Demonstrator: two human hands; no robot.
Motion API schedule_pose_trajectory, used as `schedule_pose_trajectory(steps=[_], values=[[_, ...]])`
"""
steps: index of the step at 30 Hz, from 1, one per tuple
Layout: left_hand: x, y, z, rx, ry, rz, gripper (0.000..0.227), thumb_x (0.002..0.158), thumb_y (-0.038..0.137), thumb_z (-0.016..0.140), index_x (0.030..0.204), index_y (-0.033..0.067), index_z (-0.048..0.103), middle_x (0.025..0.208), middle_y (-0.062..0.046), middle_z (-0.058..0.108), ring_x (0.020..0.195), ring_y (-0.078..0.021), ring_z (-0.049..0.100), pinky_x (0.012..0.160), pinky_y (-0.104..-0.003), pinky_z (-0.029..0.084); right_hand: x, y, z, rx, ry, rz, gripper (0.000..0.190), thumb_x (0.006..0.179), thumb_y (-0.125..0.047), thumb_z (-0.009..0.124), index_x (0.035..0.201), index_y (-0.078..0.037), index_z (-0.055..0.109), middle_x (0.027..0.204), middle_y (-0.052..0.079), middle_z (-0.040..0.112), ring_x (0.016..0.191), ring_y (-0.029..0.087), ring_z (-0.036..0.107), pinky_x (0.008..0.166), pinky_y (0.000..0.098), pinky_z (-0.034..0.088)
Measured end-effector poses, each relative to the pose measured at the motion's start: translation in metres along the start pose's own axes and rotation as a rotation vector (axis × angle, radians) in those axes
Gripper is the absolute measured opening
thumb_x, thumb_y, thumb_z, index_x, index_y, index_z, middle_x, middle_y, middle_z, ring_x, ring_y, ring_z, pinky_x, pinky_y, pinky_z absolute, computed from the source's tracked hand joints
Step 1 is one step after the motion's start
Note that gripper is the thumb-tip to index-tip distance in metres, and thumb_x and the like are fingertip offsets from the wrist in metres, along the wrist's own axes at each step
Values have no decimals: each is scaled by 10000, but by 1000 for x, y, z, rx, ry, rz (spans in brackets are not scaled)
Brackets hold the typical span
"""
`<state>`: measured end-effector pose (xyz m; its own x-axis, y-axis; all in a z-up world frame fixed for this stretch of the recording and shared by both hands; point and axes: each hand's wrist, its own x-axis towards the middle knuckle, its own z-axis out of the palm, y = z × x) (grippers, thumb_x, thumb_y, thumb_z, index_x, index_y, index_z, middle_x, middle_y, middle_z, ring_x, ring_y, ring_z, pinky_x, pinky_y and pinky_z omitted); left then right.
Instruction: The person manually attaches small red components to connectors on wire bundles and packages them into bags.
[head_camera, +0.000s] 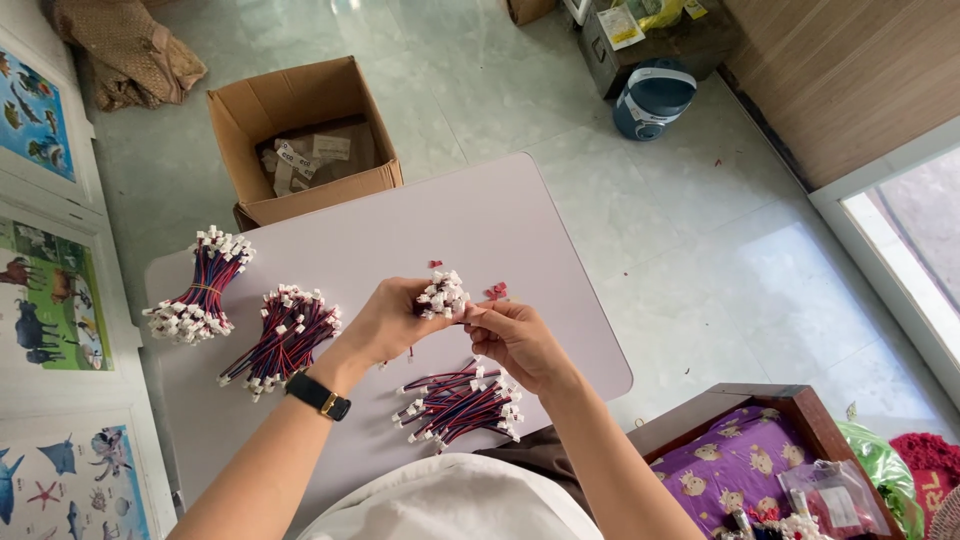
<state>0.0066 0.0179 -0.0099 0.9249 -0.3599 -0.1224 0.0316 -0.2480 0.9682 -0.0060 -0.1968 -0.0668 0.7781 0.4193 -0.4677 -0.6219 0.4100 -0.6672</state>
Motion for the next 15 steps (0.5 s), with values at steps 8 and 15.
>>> schedule_pose_trajectory(steps=[8, 15], values=[[-4, 2, 0, 79, 16, -66, 185, 817, 153, 771, 946, 20, 755, 751, 1, 714, 691, -49, 588, 632, -269, 528, -20, -24, 28, -21, 78, -45, 341, 794, -46, 731, 1118, -133, 674, 938, 29, 704, 851, 128, 680, 800, 326, 588], [-9, 12, 0, 169, 69, -113, 162, 814, 117, 741, 945, 25, 753, 690, 2, 689, 625, -60, 564, 580, -287, 506, -16, -17, 16, -173, 126, 109, 235, 923, -251, 730, 1009, -33, 725, 918, 65, 772, 731, 103, 638, 684, 297, 588]])
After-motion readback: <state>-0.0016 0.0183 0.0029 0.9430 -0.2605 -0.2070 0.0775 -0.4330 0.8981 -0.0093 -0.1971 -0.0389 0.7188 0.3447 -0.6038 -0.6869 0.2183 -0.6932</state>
